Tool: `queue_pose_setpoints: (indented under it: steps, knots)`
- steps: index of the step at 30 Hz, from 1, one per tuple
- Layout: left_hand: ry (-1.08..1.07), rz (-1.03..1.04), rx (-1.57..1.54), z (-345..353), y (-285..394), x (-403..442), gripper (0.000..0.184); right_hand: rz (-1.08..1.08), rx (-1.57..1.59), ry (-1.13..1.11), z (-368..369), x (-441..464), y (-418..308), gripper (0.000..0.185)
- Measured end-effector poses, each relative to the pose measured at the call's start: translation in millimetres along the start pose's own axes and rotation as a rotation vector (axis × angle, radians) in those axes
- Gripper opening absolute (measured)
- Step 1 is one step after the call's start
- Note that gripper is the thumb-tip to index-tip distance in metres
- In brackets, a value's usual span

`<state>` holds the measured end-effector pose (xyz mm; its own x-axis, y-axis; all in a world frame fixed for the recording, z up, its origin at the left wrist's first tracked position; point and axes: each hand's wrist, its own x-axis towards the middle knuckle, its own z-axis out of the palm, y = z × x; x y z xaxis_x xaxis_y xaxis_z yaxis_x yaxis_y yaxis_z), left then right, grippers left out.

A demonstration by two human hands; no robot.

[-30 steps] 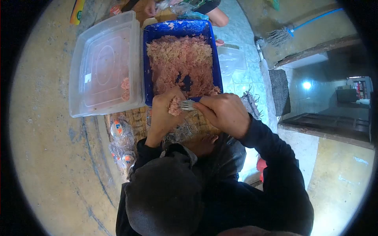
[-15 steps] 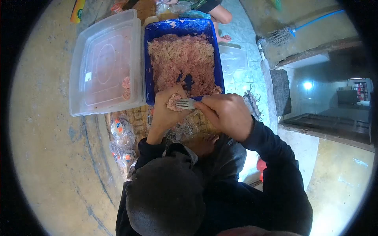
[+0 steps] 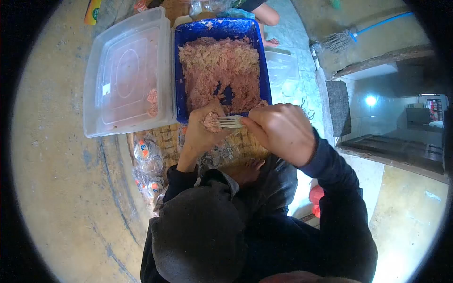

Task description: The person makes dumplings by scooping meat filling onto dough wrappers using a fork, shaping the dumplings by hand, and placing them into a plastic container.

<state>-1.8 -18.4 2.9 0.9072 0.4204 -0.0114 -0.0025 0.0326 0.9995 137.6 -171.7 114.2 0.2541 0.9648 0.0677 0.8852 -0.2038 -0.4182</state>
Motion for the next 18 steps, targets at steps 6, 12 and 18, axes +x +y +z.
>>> queue_pose_setpoints:
  steps: [6, 12, 18]
  knots:
    - [0.032, 0.041, 0.125, 0.8, 1.8, -0.9, 0.025, -0.018, 0.098, 0.027, 4.2, 2.5, -4.4, 0.03]
    - [0.011, 0.116, 0.174, -3.2, 3.1, -2.2, 0.022, -0.023, 0.259, 0.022, 5.6, 7.5, 2.5, 0.024]
    - [0.059, 0.034, -0.113, 6.5, 18.6, 0.6, 0.022, 0.078, 0.302, 0.039, -10.0, -7.4, -8.9, 0.025]
